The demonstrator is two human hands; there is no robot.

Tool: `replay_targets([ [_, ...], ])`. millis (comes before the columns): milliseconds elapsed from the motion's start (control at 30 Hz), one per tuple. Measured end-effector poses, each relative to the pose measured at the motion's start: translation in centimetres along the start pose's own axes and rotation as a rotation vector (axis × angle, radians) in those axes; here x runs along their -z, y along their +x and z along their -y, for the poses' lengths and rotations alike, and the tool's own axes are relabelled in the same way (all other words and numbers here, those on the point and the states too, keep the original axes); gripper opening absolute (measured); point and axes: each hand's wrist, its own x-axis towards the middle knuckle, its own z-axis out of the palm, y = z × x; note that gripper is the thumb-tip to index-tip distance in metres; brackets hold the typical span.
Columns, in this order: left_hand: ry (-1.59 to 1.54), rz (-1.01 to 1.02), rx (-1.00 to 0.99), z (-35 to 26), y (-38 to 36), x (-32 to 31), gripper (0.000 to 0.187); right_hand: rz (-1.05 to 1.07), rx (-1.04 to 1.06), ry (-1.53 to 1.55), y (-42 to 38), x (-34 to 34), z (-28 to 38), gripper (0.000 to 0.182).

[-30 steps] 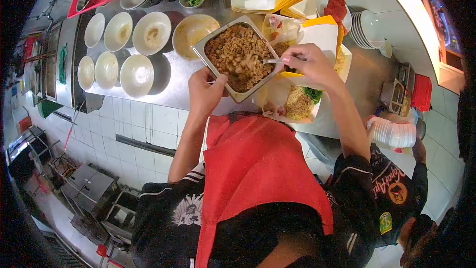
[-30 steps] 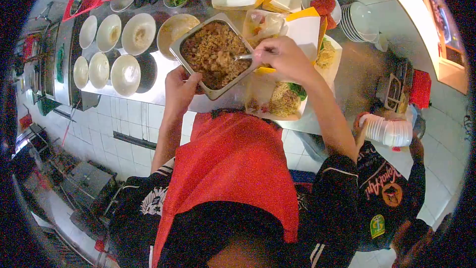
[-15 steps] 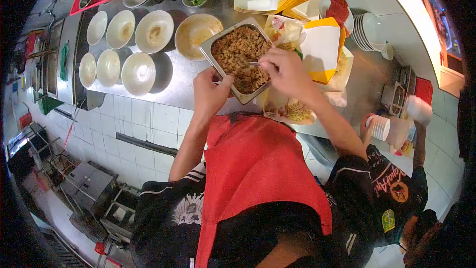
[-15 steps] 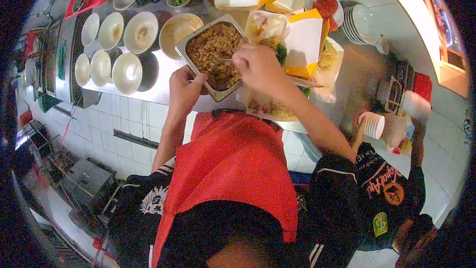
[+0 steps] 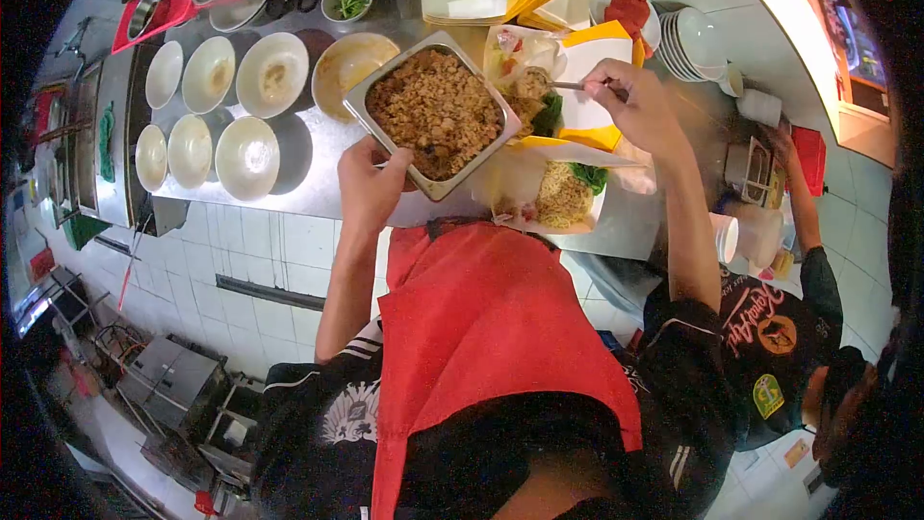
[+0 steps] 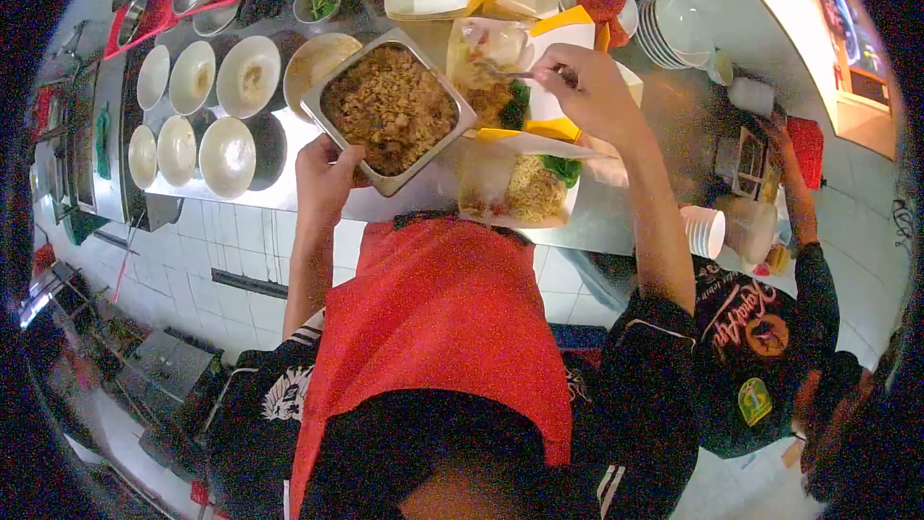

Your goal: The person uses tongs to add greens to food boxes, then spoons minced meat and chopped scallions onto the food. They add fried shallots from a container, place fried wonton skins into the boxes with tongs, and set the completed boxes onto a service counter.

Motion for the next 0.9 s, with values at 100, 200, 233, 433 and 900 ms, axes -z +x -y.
replay_targets([
  [100, 0.035, -0.026, 0.033, -0.4, 0.0, 0.2, 0.02, -0.074, 0.079, -0.381, -1.2, -0.6, 0.3, 0.006],
  [200, -0.033, -0.019, 0.001, 0.0, 0.0, 0.4, 0.02, -0.071, 0.184, -0.719, -1.4, -2.8, -1.6, 0.008],
  [233, -0.047, -0.024, 0.003, -0.2, -0.2, 0.4, 0.019, -0.079, 0.174, -0.721, -1.5, -2.9, -1.7, 0.008],
  [433, -0.004, -0.035, 0.019, -0.3, -0.1, 0.8, 0.017, -0.11, 0.149, -0.642, -1.9, -2.9, -1.4, 0.008],
  [900, -0.014, -0.041, -0.037, -1.9, -0.9, -0.9, 0.016, -0.219, 0.424, -0.449, -1.8, -7.0, 6.3, 0.011],
])
